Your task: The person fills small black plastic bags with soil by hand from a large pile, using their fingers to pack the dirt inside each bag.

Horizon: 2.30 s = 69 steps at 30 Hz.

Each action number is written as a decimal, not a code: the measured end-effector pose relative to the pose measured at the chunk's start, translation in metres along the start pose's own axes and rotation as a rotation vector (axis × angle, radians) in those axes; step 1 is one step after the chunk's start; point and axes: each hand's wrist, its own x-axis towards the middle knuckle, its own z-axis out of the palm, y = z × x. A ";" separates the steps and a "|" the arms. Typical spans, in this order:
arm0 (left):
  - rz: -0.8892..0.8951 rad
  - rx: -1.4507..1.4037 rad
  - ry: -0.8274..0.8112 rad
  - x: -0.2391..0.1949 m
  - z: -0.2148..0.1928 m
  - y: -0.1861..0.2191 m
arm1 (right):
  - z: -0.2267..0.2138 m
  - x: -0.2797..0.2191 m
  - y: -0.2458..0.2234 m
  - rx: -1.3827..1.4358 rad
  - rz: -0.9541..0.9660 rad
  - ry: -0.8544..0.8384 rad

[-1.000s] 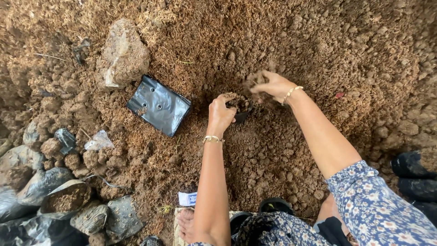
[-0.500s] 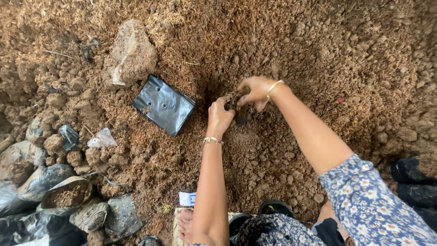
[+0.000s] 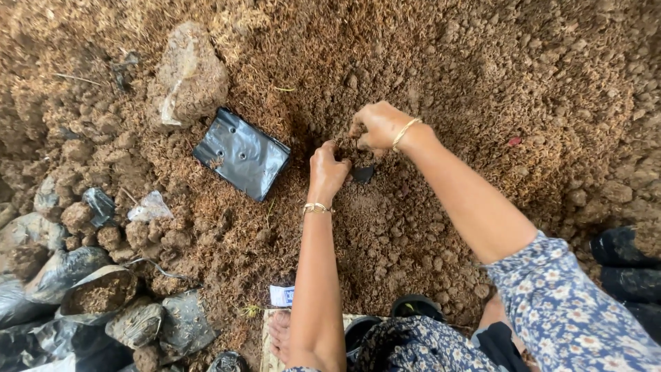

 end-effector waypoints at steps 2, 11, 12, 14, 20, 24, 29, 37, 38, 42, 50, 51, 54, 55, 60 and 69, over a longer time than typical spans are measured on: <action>0.030 0.006 -0.003 0.004 0.004 -0.003 | -0.033 -0.041 -0.033 0.126 -0.033 -0.085; 0.041 -0.036 0.018 -0.004 0.008 0.011 | 0.067 0.021 0.011 -0.287 -0.194 0.286; 0.034 -0.036 0.014 -0.002 0.010 0.007 | 0.079 0.032 0.021 -0.285 -0.190 0.279; 0.066 -0.049 0.008 0.001 0.010 0.001 | 0.103 0.055 0.038 -0.424 -0.240 0.376; -0.033 -0.120 -0.019 -0.020 -0.015 0.042 | -0.024 -0.031 -0.005 0.121 -0.183 -0.048; 0.008 -0.097 -0.041 -0.009 -0.029 0.051 | -0.015 -0.009 0.040 0.237 -0.082 0.146; -0.160 0.048 -0.331 0.008 -0.014 0.045 | 0.049 0.000 0.044 0.475 0.412 0.159; -0.102 0.270 -0.149 0.092 0.047 -0.049 | 0.092 0.078 0.133 0.031 0.055 0.123; 0.002 0.311 -0.041 0.089 0.047 -0.045 | 0.076 0.064 0.126 0.161 0.043 0.136; -0.054 0.484 0.058 0.067 0.051 -0.017 | 0.011 0.026 0.075 0.380 -0.048 0.143; -0.249 0.134 -0.028 0.064 0.017 -0.008 | 0.000 0.020 0.030 0.070 -0.136 -0.090; -0.257 0.134 -0.030 0.045 0.011 0.007 | 0.001 0.017 0.027 0.072 -0.134 -0.098; -0.331 -0.114 -0.037 -0.008 -0.007 0.057 | 0.013 0.023 0.026 -0.032 -0.145 -0.022; -0.369 -0.297 -0.034 -0.023 -0.015 0.076 | 0.024 0.034 0.031 -0.091 -0.160 0.086; -0.489 -0.694 0.001 0.028 0.007 0.021 | 0.083 0.057 0.039 -0.343 -0.287 0.375; -0.289 -0.339 -0.007 0.019 -0.004 0.048 | 0.010 0.002 0.062 -0.016 -0.352 0.173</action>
